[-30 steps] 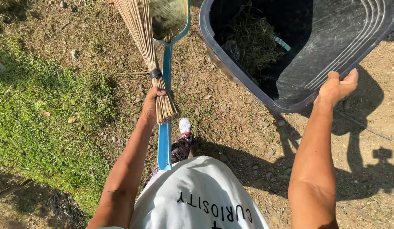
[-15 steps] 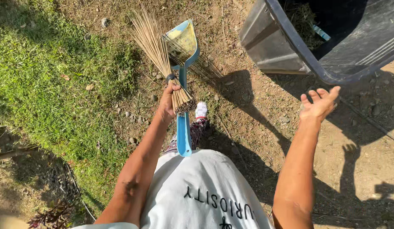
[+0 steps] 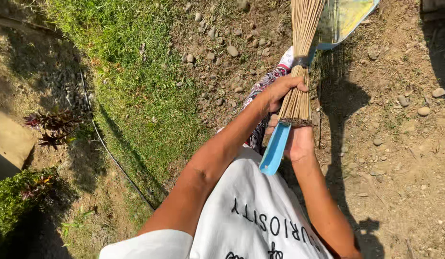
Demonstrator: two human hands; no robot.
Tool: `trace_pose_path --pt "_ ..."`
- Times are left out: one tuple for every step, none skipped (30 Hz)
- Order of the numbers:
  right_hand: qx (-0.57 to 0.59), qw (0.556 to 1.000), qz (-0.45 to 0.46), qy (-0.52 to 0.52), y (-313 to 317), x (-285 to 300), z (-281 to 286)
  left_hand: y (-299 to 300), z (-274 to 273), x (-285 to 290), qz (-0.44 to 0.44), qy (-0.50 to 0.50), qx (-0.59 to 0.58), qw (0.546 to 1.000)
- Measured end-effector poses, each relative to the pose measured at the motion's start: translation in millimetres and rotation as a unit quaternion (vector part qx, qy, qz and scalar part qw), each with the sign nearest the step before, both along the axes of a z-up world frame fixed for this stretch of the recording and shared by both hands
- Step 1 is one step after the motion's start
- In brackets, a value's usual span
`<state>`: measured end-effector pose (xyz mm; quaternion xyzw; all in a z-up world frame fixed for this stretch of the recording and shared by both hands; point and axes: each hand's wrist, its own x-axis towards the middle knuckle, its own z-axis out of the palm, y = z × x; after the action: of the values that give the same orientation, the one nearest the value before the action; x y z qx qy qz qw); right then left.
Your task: The person sweeps dirt and debris from the ground into a dustpan using a small broom and then empties the contents into a container.
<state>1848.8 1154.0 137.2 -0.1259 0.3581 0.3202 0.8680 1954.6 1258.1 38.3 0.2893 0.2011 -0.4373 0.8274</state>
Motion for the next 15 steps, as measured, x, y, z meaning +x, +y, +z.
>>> trace_pose_path --pt "0.027 0.999 -0.028 0.032 12 -13 -7 11 0 -11 -0.004 0.011 0.008 1.0" --pt "0.053 0.995 -0.057 0.065 21 -25 -17 18 0 -18 -0.008 0.022 0.015 1.0" --pt "0.082 0.987 -0.09 0.101 33 -39 -33 31 -1 -27 -0.005 0.032 0.033 0.999" --pt "0.089 0.991 -0.059 0.084 38 -46 -53 40 -2 -32 -0.002 0.042 0.049 0.998" --pt "0.097 0.992 -0.035 0.066 40 -50 -74 48 -4 -35 -0.006 0.052 0.065 0.997" --pt "0.104 0.993 -0.011 0.048 43 -55 -97 58 -8 -38 0.018 0.062 0.132 0.989" --pt "0.074 0.996 -0.017 0.056 47 -65 -120 67 -13 -43 0.039 0.076 0.196 0.977" --pt "0.043 0.997 -0.022 0.064 53 -74 -141 76 -18 -50 0.059 0.09 0.26 0.96" --pt "0.013 0.997 -0.026 0.073 59 -82 -156 91 -23 -61 0.113 0.074 0.204 0.97" --pt "-0.005 0.996 0.025 0.084 63 -93 -167 107 -27 -75 0.166 0.058 0.148 0.973" --pt "-0.023 0.993 0.074 0.091 70 -103 -175 123 -31 -84 0.217 0.038 0.09 0.971" --pt "-0.04 0.987 0.123 0.097 81 -114 -181 140 -34 -96 0.243 0.042 0.1 0.964" --pt "-0.1 0.978 0.15 0.102 93 -125 -186 158 -36 -113 0.266 0.047 0.107 0.957" --pt "-0.159 0.966 0.175 0.106 107 -136 -190 179 -37 -130 0.289 0.051 0.113 0.949" --pt "-0.217 0.949 0.2 0.109 118 -142 -193 203 -35 -144 0.297 0.027 0.133 0.945"
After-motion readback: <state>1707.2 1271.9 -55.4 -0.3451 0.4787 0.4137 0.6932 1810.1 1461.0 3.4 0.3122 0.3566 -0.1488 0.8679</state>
